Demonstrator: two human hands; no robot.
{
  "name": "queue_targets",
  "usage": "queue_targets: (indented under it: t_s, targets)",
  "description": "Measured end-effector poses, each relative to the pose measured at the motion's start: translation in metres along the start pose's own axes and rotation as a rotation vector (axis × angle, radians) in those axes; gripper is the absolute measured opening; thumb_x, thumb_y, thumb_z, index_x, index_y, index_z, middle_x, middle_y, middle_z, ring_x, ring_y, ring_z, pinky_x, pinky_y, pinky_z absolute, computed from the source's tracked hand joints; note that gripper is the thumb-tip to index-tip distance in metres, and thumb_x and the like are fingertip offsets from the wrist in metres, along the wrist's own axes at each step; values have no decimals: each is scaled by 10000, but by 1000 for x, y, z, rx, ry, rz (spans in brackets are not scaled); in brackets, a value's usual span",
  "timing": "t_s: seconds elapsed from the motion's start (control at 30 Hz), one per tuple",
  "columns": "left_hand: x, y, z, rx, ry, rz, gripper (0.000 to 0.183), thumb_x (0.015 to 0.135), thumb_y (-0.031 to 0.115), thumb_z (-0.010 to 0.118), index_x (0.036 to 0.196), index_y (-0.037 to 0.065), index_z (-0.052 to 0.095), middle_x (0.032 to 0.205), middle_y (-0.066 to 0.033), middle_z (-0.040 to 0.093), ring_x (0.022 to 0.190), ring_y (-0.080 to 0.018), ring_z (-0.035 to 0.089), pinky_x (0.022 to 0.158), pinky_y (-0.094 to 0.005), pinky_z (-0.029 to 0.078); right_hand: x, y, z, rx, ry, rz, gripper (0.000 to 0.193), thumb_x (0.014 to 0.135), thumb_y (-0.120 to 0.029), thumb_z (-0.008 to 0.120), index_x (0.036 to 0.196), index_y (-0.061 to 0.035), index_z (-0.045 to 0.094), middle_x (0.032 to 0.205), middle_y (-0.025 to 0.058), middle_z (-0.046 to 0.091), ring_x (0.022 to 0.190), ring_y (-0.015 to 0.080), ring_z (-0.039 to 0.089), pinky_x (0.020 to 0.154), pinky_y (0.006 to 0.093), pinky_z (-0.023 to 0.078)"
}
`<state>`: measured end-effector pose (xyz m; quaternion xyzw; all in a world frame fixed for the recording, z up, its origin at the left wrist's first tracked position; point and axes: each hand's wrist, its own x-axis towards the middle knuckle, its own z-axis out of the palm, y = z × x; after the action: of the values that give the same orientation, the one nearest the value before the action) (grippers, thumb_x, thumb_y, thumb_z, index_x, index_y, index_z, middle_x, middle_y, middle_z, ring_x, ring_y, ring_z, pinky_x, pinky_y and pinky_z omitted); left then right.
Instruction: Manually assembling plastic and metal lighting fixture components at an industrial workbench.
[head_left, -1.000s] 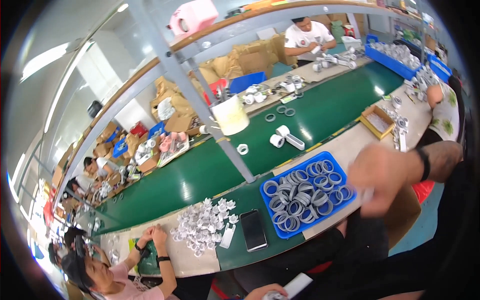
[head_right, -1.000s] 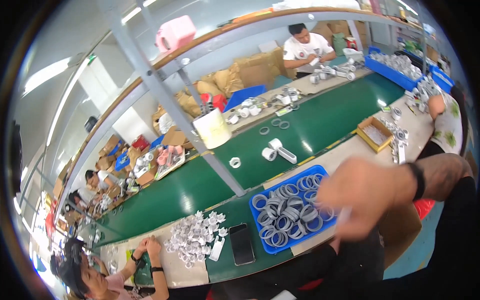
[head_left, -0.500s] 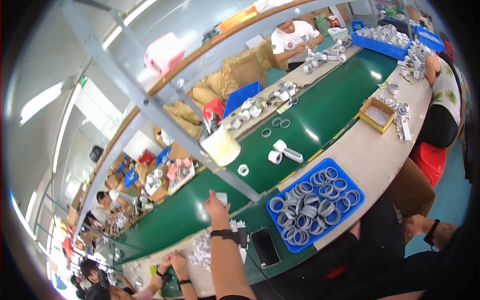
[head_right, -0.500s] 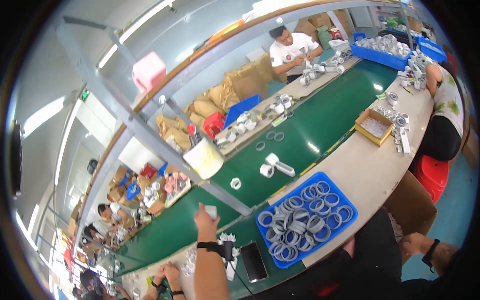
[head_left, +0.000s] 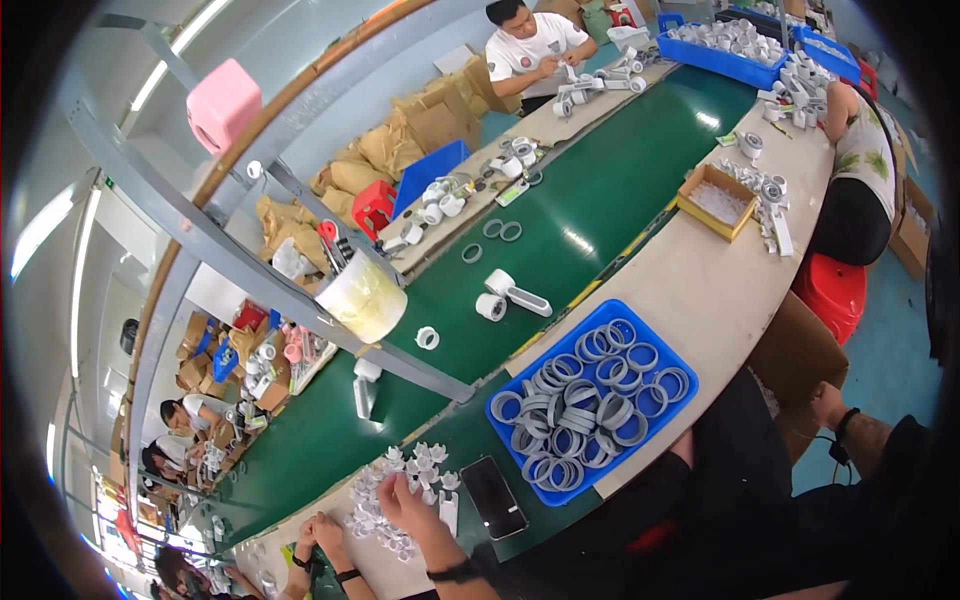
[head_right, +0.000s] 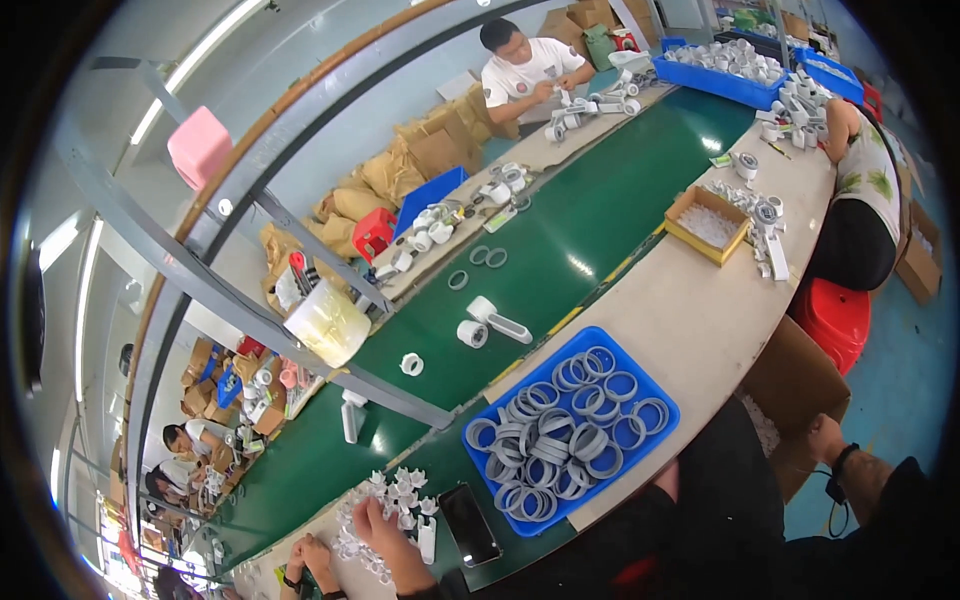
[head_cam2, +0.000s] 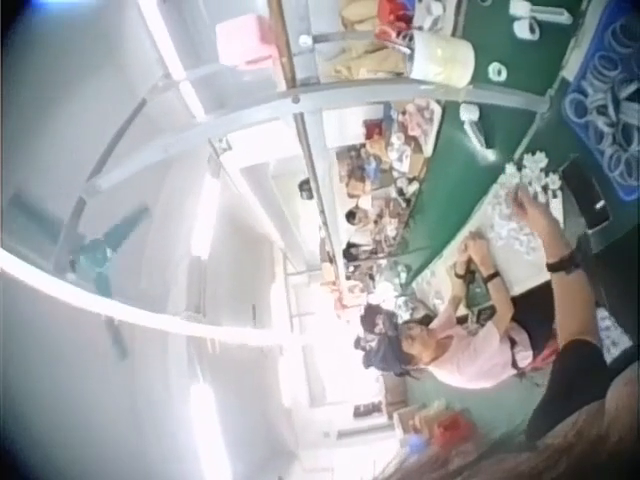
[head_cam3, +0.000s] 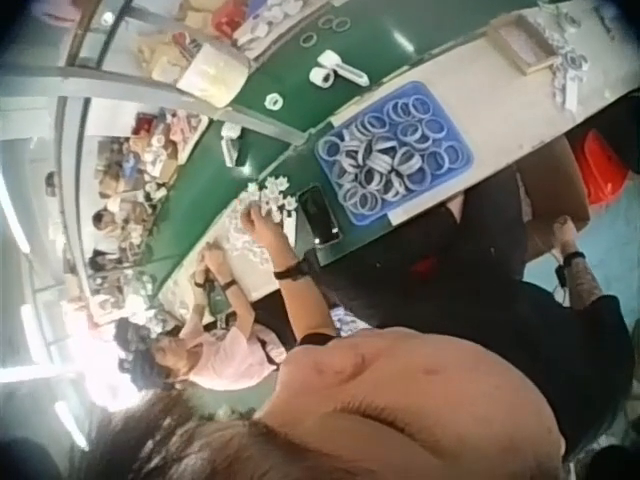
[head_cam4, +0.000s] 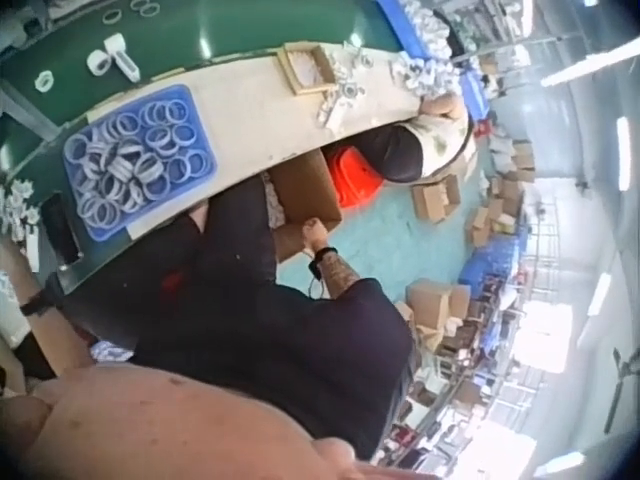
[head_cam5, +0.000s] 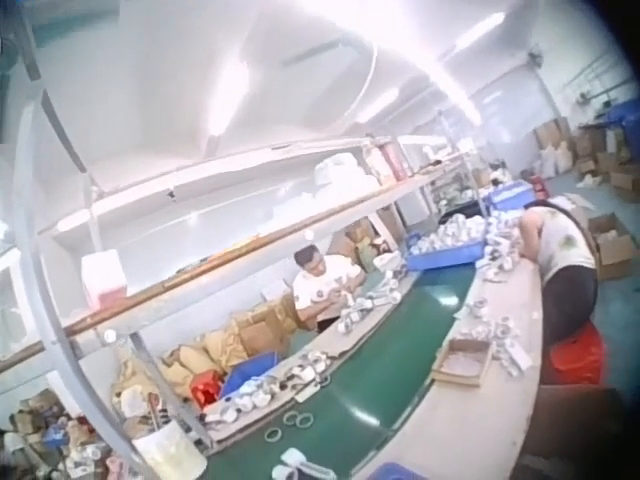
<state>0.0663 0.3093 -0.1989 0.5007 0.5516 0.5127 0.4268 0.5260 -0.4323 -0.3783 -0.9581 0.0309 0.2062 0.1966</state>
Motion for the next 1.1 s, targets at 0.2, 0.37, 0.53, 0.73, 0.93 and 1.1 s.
queue_targets:
  t_s: [0.2, 0.37, 0.53, 0.73, 0.93, 1.1]
  targets:
    - [-57, -75, -116, 574, 112, 213, 366, 1034, 269, 750, 1299, 46, 633, 1109, -114, 717, 967, -245, 709, 791, -383, 568, 23, -108, 15, -352, 829, -335, 166, 875, -182, 766, 988, -62, 753, 902, 197, 785, 1012, 422, 797, 901, 549, 637]
    - [-95, -88, -83, 722, 130, 373, 324, 986, 291, 774, 1176, 51, 670, 1196, -143, 684, 1122, -325, 645, 918, -493, 507, 2, -281, -36, -694, -786, -602, 174, 966, -238, 717, 947, -84, 797, 855, 117, 776, 907, 338, 773, 855, 482, 622]
    - [-123, -81, -61, 873, 166, 544, 313, 926, 330, 808, 1026, 50, 711, 1332, -192, 632, 1336, -434, 551, 1079, -640, 423, -159, -579, -109, -269, -1004, -1624, 193, 1085, -215, 718, 964, -64, 721, 839, 108, 726, 830, 256, 734, 785, 443, 570]
    - [-113, -87, -61, 902, 163, 598, 424, 939, 434, 776, 1038, 31, 691, 1346, -207, 617, 1323, -451, 538, 1096, -655, 401, -130, -810, 75, -288, -568, -1448, 209, 921, -208, 748, 1085, -84, 782, 1034, 136, 817, 967, 326, 786, 808, 476, 604]
    - [-87, -95, -78, 796, 148, 559, 418, 926, 426, 772, 1036, 37, 669, 1369, -217, 620, 1343, -464, 525, 1124, -667, 389, -112, -832, 238, -454, -135, -1487, 630, 911, -115, 749, 1523, -107, 600, 1494, 201, 654, 1219, 431, 745, 986, 520, 612]
    - [-84, -93, -79, 801, 144, 597, 444, 971, 449, 747, 1025, 13, 679, 1357, -231, 639, 1337, -472, 556, 1129, -655, 410, -77, -810, 243, -375, -10, -1379, 594, 859, -52, 815, 1419, -124, 629, 1377, 181, 622, 1212, 411, 735, 991, 517, 626]
